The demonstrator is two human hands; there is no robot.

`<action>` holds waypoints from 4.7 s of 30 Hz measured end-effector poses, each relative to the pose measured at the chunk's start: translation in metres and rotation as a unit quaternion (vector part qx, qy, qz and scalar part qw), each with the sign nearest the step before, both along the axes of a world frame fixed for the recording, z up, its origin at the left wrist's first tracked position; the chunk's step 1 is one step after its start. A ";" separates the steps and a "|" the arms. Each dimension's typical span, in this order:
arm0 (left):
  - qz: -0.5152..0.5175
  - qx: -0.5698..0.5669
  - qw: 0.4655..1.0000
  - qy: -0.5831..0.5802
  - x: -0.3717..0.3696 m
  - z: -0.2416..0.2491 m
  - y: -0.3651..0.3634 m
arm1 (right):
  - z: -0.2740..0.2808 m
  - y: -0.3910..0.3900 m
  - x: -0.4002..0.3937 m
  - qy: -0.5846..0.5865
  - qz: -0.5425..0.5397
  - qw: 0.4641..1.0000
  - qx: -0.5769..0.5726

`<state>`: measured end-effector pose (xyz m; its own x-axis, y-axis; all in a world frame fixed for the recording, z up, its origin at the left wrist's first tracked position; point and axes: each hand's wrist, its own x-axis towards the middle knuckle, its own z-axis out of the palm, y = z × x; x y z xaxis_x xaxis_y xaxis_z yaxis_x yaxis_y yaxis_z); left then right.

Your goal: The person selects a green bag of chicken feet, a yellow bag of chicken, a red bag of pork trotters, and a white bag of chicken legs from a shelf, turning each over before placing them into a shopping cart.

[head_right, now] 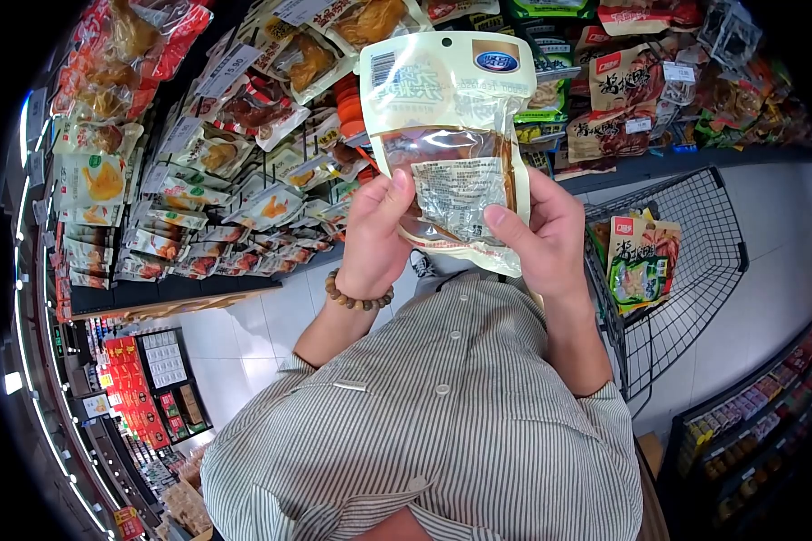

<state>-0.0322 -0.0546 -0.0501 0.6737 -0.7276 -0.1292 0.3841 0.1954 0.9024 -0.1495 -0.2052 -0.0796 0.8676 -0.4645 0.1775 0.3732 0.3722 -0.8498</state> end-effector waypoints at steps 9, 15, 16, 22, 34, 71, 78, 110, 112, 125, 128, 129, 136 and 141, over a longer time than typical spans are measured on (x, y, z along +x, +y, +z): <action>0.002 0.008 1.000 -0.014 0.000 0.007 -0.002 | -0.001 0.002 0.002 -0.001 -0.026 1.000 0.010; -0.003 -0.014 1.000 0.006 -0.002 0.006 -0.004 | -0.004 0.000 0.002 0.000 -0.027 0.999 0.019; -0.003 -0.014 1.000 0.005 -0.002 0.005 -0.004 | -0.005 0.000 0.002 -0.001 -0.026 0.999 0.029; -0.005 -0.010 1.000 0.013 0.000 0.001 -0.003 | -0.008 0.000 0.004 0.001 -0.026 0.998 0.049; -0.007 -0.004 0.999 0.032 0.001 -0.004 -0.006 | -0.012 -0.003 0.005 0.012 -0.022 0.999 0.044; -0.198 0.068 0.965 0.160 -0.016 -0.096 -0.118 | -0.061 -0.067 -0.068 0.214 -0.216 0.916 -0.261; -0.279 0.150 0.881 0.353 -0.035 -0.165 -0.171 | -0.147 -0.088 -0.110 0.296 -0.144 0.933 0.144; -0.476 0.326 0.817 -0.024 -0.147 -0.356 -0.312 | -0.303 -0.150 -0.221 0.430 -0.297 0.732 0.437; -0.455 0.364 0.812 -0.037 -0.144 -0.393 -0.310 | -0.324 -0.150 -0.221 0.462 -0.285 0.736 0.406; -0.486 0.362 0.755 -0.251 -0.129 -0.392 -0.305 | -0.375 -0.139 -0.227 0.510 -0.278 0.734 0.351; -0.536 0.291 0.759 -0.226 -0.129 -0.301 -0.294 | -0.369 -0.144 -0.227 0.504 -0.275 0.736 0.358; -0.543 0.268 0.771 -0.199 -0.125 -0.278 -0.282 | -0.366 -0.145 -0.224 0.494 -0.282 0.735 0.369; -0.499 0.198 0.744 -0.399 -0.067 -0.170 -0.176 | -0.346 -0.156 -0.202 0.432 -0.285 0.776 0.360; -0.471 0.161 0.605 -0.621 -0.062 -0.179 -0.110 | -0.319 -0.165 -0.179 0.417 -0.252 0.818 0.307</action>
<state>-0.0938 -0.1649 -0.2288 -0.2980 -0.9361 -0.1865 -0.8255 0.1547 0.5428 -0.3286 -0.3701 -0.3984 0.2399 -0.5796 -0.7788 -0.0035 0.8017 -0.5977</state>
